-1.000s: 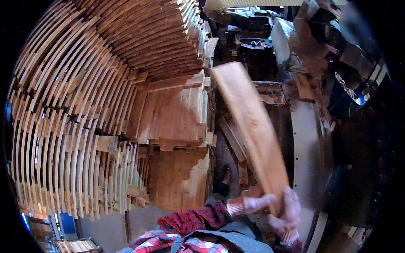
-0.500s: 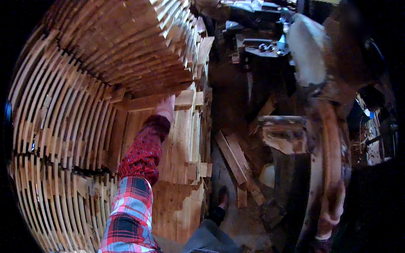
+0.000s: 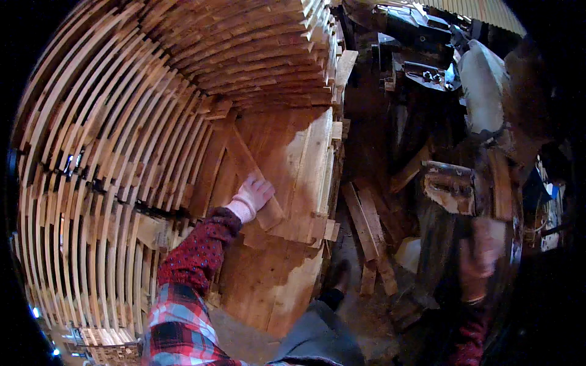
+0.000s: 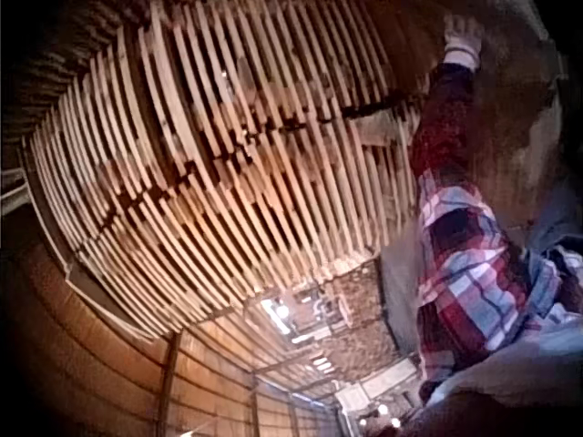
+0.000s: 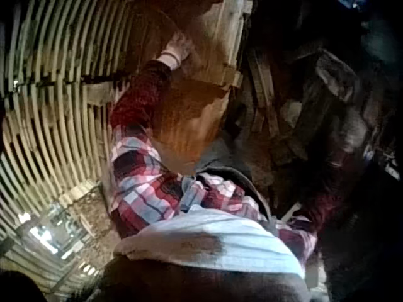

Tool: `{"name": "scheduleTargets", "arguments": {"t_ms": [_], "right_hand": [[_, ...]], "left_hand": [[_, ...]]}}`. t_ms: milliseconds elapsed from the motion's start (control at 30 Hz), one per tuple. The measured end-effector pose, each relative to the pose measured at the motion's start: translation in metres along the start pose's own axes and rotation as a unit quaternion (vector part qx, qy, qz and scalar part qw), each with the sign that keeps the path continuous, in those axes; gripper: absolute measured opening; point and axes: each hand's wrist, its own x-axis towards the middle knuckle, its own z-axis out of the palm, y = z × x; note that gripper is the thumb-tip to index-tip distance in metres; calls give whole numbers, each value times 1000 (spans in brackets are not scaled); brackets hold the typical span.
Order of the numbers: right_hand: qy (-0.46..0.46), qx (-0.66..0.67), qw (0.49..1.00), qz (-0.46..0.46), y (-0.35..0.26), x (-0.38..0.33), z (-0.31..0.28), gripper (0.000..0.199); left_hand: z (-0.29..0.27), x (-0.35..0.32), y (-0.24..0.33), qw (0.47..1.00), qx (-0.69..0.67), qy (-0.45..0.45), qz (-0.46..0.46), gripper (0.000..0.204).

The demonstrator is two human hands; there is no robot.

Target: The person repeatedly picks up thin wooden planks from a pile, places them onto a machine, and then stacks them onto a growing pile of processed wood. The person handles the wood by hand, moving it between the machine and the stack.

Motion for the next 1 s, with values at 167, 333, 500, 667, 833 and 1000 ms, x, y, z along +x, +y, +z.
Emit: {"name": "scheduleTargets", "arguments": {"t_ms": [167, 333, 500, 667, 833, 1000], "right_hand": [[-97, 308, 946, -33, -258, 45, 35, 71], [-385, 241, 890, -29, -393, 89, 161, 98], [-425, 245, 869, -61, -502, 116, 224, 106], [-473, 178, 856, -105, -480, 133, 251, 114], [-347, 128, 929, -11, -349, 177, 306, 73], [-395, 13, 917, -58, -273, 263, 320, 66]], "left_hand": [[-66, -47, 69, 990, -144, -12, 7, 48], [-4, -83, 34, 830, -313, 212, -409, 65], [88, -146, -42, 785, -230, -10, -576, 83], [71, -105, -65, 773, -224, -97, -586, 90], [51, -98, -80, 745, -224, -181, -602, 103], [59, -51, -83, 720, -214, -131, -647, 115]]}}
